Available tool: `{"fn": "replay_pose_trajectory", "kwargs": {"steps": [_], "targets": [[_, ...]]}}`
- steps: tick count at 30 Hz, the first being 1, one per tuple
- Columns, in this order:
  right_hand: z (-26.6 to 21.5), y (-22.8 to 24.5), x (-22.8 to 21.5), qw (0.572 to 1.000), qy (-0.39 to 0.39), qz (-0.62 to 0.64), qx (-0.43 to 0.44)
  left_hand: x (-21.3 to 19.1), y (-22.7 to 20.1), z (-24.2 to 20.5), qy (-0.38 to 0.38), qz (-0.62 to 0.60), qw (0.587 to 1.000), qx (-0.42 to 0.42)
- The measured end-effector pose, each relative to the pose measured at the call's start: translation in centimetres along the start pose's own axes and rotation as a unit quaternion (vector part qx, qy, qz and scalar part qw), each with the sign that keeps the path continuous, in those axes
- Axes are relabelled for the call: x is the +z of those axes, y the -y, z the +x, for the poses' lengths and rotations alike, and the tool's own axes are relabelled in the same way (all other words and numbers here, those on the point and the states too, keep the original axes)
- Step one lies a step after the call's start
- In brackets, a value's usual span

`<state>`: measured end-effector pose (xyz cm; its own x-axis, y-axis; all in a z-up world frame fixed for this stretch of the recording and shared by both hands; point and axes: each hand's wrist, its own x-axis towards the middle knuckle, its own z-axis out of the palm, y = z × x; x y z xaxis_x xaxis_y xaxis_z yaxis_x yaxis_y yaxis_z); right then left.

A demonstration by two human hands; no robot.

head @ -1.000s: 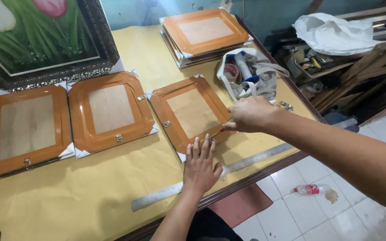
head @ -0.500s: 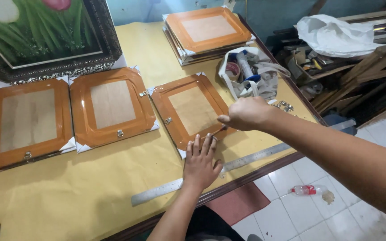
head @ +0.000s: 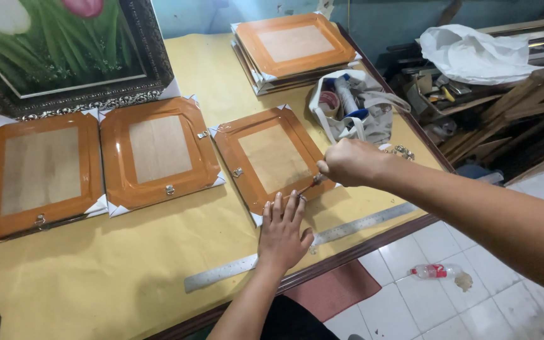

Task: Securing the backing of multiple picture frames using a manual tool to press in fasteners.

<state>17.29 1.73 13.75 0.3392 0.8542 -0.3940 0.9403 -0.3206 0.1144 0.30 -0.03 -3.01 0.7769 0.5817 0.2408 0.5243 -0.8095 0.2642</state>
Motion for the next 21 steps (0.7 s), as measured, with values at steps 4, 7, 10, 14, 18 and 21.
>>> {"fn": "replay_pose_trajectory", "kwargs": {"steps": [4,7,10,14,18,21], "targets": [[-2.0,1.3,-2.0,0.996,0.071,0.006,0.055,-0.1,-0.2,-0.2,-0.025,0.01,1.0,0.001],[-3.0,1.2,-2.3,0.995,0.042,-0.09,-0.011,-0.1,-0.2,-0.3,-0.028,0.023,0.999,0.005],[-3.9,0.7,-2.9,0.974,-0.013,-0.142,-0.177,-0.2,-0.1,0.4,-0.024,0.018,0.999,0.011],[-3.6,0.0,-1.2,0.922,-0.096,-0.105,-0.361,0.0,-0.1,0.0,-0.013,0.019,1.0,0.007],[-2.1,0.5,0.0,0.973,-0.034,-0.079,-0.214,0.1,-0.1,0.1,-0.015,0.018,1.0,0.004],[-2.7,1.5,-1.5,0.999,0.026,-0.016,-0.023,-0.1,-0.2,-0.1,-0.002,0.014,1.0,0.004]]}}
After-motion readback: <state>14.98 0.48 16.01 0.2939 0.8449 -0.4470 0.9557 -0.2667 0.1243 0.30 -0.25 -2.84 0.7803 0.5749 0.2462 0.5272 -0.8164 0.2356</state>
